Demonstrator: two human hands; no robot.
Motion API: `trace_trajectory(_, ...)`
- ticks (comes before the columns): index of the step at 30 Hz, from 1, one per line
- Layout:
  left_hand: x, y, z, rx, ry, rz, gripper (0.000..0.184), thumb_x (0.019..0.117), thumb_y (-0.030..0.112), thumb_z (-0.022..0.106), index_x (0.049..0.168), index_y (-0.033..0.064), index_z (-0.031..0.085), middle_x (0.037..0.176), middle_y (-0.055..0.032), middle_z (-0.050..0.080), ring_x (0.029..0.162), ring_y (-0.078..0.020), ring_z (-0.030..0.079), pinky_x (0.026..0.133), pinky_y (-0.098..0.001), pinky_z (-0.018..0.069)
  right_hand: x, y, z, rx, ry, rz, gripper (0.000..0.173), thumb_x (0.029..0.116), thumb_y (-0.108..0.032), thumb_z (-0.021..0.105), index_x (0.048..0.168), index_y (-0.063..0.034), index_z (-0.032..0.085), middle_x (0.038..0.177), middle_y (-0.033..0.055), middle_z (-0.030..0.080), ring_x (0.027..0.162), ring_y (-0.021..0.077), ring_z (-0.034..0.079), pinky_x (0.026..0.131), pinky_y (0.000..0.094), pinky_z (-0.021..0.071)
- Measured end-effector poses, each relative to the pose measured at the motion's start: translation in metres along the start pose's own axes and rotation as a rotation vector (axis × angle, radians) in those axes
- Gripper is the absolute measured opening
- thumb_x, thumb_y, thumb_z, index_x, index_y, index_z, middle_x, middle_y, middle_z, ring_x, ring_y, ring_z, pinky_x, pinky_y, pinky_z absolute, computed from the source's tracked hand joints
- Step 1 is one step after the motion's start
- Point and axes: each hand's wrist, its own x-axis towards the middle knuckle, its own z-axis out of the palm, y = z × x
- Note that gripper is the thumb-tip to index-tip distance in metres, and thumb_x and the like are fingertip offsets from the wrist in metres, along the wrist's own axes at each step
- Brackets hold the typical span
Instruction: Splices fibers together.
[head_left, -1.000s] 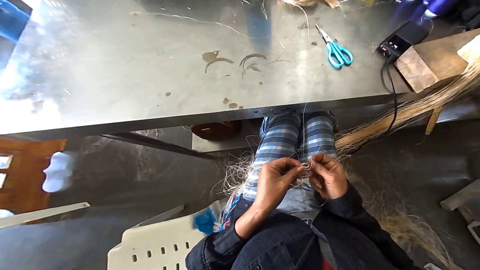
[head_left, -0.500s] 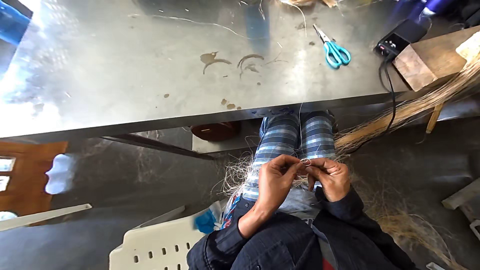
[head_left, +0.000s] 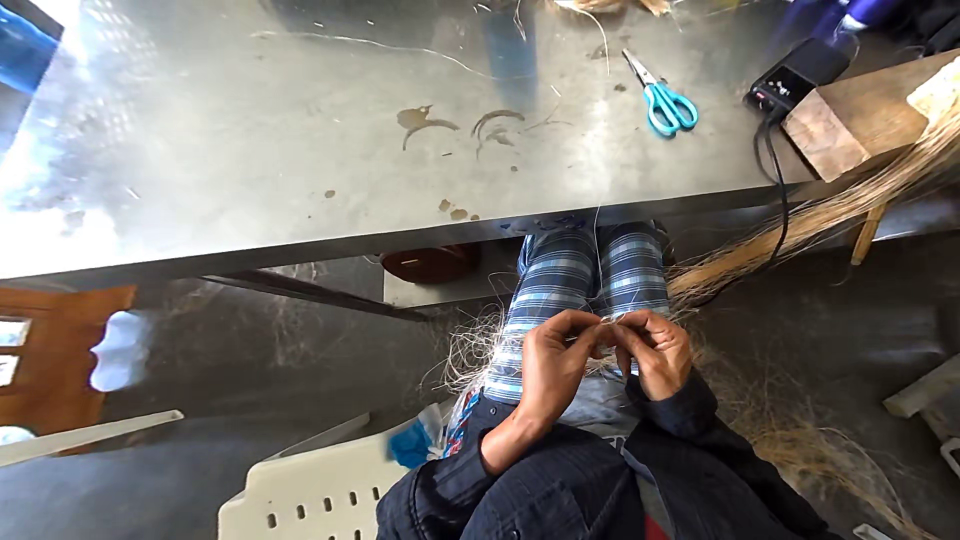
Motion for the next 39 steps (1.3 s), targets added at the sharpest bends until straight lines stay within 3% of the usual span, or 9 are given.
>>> trace_trajectory(3,0.0,-0.005,0.001,-0.138,0.021,-0.064,0.008,0.094,-0.004,0.064,0.094,-0.0002,0.071,0.079,-0.0005,0.073,0.068,-0.0064,0.069,0.066,-0.0229,0.0601,0.0,0.004,0.001,0.037,-0.008,-0.004,0.01,0.0942,0.005,0.059,0.096,-0.0001,0.068,0.08,-0.0024,0.073,0.052,-0.0027,0.056,0.047,0.0139,0.0479)
trace_trajectory(8,0.003,0.003,0.003,-0.356,0.045,-0.333,0.016,0.097,-0.007,0.058,0.09,0.0003,0.07,0.078,-0.0032,0.073,0.067,-0.0077,0.069,0.064,-0.0221,0.0594,0.0,0.014,-0.001,-0.047,-0.021,-0.129,0.009,0.094,0.004,0.06,0.097,0.0007,0.068,0.082,-0.0047,0.072,0.056,-0.0054,0.056,0.051,0.0129,0.0479)
trace_trajectory(11,0.004,0.003,0.001,-0.35,0.031,-0.375,0.017,0.097,-0.008,0.057,0.09,-0.0004,0.071,0.078,-0.0028,0.073,0.068,-0.0074,0.069,0.064,-0.0218,0.0592,0.001,0.015,-0.005,-0.087,-0.052,-0.111,0.008,0.0944,0.003,0.06,0.098,0.0028,0.068,0.081,-0.0039,0.071,0.057,-0.0052,0.055,0.052,0.0132,0.0479)
trace_trajectory(16,0.005,-0.001,-0.007,-0.035,-0.073,-0.186,0.01,0.0949,-0.002,0.064,0.095,0.0006,0.073,0.079,0.0015,0.073,0.068,-0.0038,0.069,0.066,-0.021,0.0597,0.005,0.011,-0.013,-0.025,-0.137,0.024,0.01,0.0951,0.001,0.059,0.095,-0.0008,0.068,0.075,-0.0073,0.067,0.054,-0.0057,0.051,0.049,0.0125,0.0426)
trace_trajectory(22,0.006,-0.007,-0.012,0.261,-0.133,0.019,0.009,0.0945,0.003,0.067,0.095,0.0003,0.075,0.085,-0.0001,0.073,0.07,0.0006,0.067,0.067,-0.0166,0.0582,0.012,0.002,-0.023,0.086,-0.255,0.237,0.014,0.0937,0.001,0.057,0.088,-0.0076,0.067,0.068,-0.0096,0.064,0.049,-0.0067,0.046,0.046,0.0116,0.0355)
trace_trajectory(28,0.006,-0.013,-0.013,0.321,-0.159,0.129,0.011,0.094,0.005,0.066,0.094,0.0008,0.076,0.085,-0.0012,0.072,0.068,0.0035,0.062,0.064,-0.0132,0.0534,0.017,-0.006,-0.027,0.082,-0.298,0.399,0.017,0.0929,0.001,0.056,0.084,-0.0089,0.067,0.063,-0.0103,0.061,0.047,-0.0062,0.044,0.044,0.0118,0.0338)
trace_trajectory(34,0.007,-0.015,-0.012,0.256,-0.16,0.083,0.008,0.0916,0.006,0.069,0.093,0.0008,0.076,0.084,0.0008,0.072,0.072,0.0041,0.064,0.068,-0.0133,0.0545,0.02,-0.01,-0.027,0.016,-0.328,0.43,0.018,0.0903,0.003,0.058,0.08,-0.0095,0.066,0.063,-0.0112,0.061,0.049,-0.0063,0.047,0.046,0.0119,0.0369)
trace_trajectory(39,0.007,-0.018,-0.013,0.25,-0.21,0.099,0.021,0.091,0.003,0.066,0.11,0.0003,0.075,0.083,0.0022,0.071,0.072,0.0039,0.063,0.07,-0.0135,0.0537,0.023,-0.013,-0.027,-0.101,-0.357,0.428,0.015,0.0874,0.003,0.061,0.079,-0.0093,0.065,0.064,-0.0119,0.06,0.052,-0.0059,0.048,0.05,0.0129,0.04)
